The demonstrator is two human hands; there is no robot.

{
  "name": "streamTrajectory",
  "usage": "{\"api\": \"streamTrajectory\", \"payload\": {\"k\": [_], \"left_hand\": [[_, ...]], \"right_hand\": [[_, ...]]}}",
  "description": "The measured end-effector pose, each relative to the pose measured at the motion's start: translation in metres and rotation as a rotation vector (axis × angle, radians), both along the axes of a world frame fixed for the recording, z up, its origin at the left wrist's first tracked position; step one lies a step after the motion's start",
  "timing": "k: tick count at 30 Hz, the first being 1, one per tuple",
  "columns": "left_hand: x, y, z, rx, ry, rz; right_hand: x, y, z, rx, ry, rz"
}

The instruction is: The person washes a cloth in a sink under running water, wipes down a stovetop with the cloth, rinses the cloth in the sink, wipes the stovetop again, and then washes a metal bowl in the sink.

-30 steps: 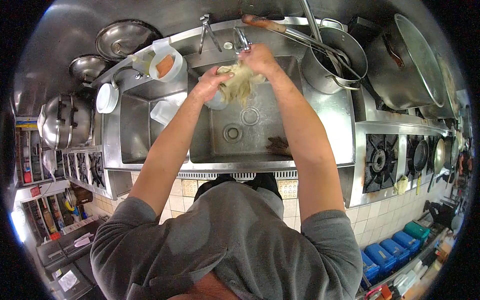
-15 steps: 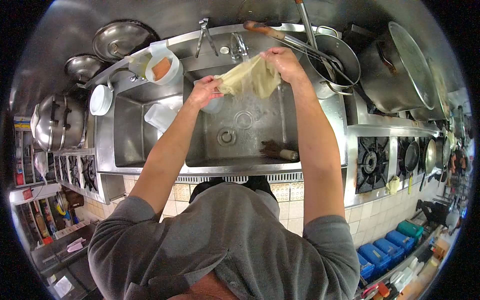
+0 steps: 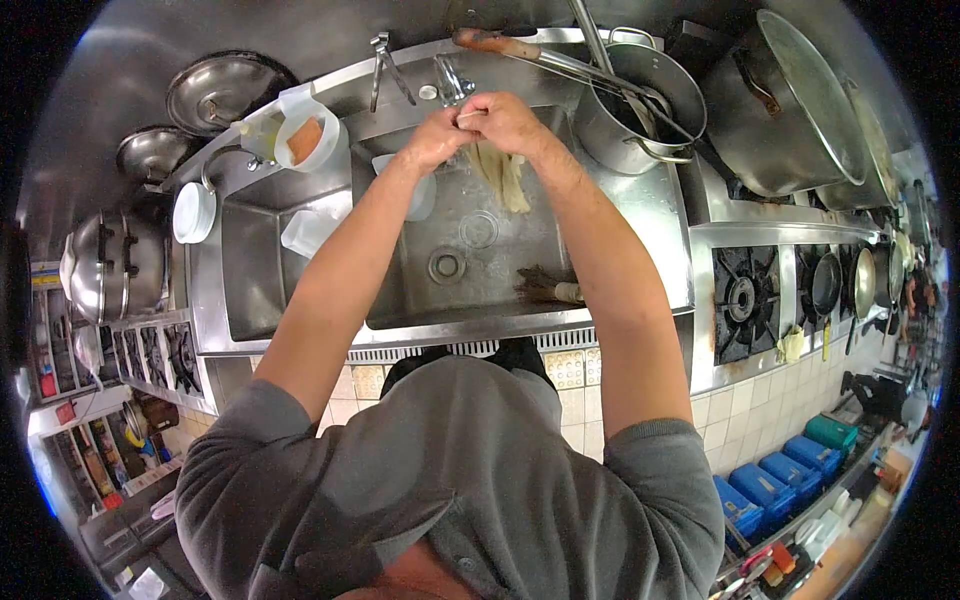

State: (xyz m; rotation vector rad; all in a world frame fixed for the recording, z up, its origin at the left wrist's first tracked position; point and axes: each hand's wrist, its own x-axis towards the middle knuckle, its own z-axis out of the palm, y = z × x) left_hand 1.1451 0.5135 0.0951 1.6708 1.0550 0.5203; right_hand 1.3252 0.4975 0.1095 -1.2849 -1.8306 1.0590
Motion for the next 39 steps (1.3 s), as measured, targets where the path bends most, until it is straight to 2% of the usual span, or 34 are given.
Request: {"api": "streamTrajectory", "payload": {"k": [2, 3, 6, 9, 12, 15, 18, 19, 22, 24, 26, 27, 30, 33, 36, 37, 39], "left_hand": [[-0.001, -0.001, 0.014, -0.006, 0.177, 0.02], [-0.009, 0.013, -0.021, 0.023, 0.025, 0.06], [-0.026, 0.013, -0.03, -0.016, -0.205, 0.119], [-0.037, 0.009, -0.038, -0.124, -0.332, 0.212], [-0.051, 0.01, -0.058, -0.095, -0.187, 0.201], [-0.04, -0.002, -0.04, 0.038, 0.067, 0.163], [-0.022, -0.011, -0.026, 0.015, -0.057, 0.137], [-0.022, -0.01, -0.033, -0.003, -0.043, 0.153], [-0.02, 0.003, -0.066, -0.02, -0.065, 0.17], [-0.026, 0.008, -0.096, 0.01, -0.16, 0.159], [-0.029, 0.003, -0.111, 0.047, -0.007, 0.111], [-0.028, -0.001, -0.116, 0.066, 0.07, 0.083], [-0.024, -0.016, -0.123, -0.077, -0.053, 0.087], [-0.033, -0.036, -0.061, -0.345, -0.182, 0.165], [-0.05, -0.046, -0.071, -0.354, -0.827, 0.254], [-0.056, -0.046, -0.063, -0.391, -0.929, 0.208], [-0.053, -0.049, -0.06, -0.446, -1.106, 0.326]], "right_hand": [[0.01, 0.0, -0.011, 0.11, -0.13, 0.0], [0.017, 0.0, -0.015, 0.166, -0.193, 0.001], [0.032, -0.001, -0.015, 0.112, -0.649, -0.029], [0.03, 0.0, -0.006, 0.017, -0.509, -0.181], [0.014, 0.002, -0.011, -0.166, 0.114, -0.199], [-0.014, 0.014, -0.042, -0.32, 0.584, -0.156], [-0.043, 0.007, -0.037, -0.196, 0.402, -0.291], [-0.051, 0.004, -0.035, -0.192, 0.424, -0.301], [-0.069, -0.018, -0.008, 0.075, 0.106, -0.373], [-0.069, -0.028, 0.021, 0.079, 0.105, -0.421], [-0.065, -0.03, 0.05, 0.13, 0.147, -0.481], [-0.062, -0.029, 0.065, 0.267, 0.2, -0.479], [-0.05, -0.038, 0.127, 0.38, 0.327, -0.609], [-0.022, -0.035, 0.116, 0.658, 0.289, -0.694], [0.005, -0.064, 0.074, 0.829, -0.35, -0.71], [0.008, -0.069, 0.039, 0.589, -0.221, -0.667], [-0.003, -0.084, -0.029, 0.05, 0.087, -0.606]]}}
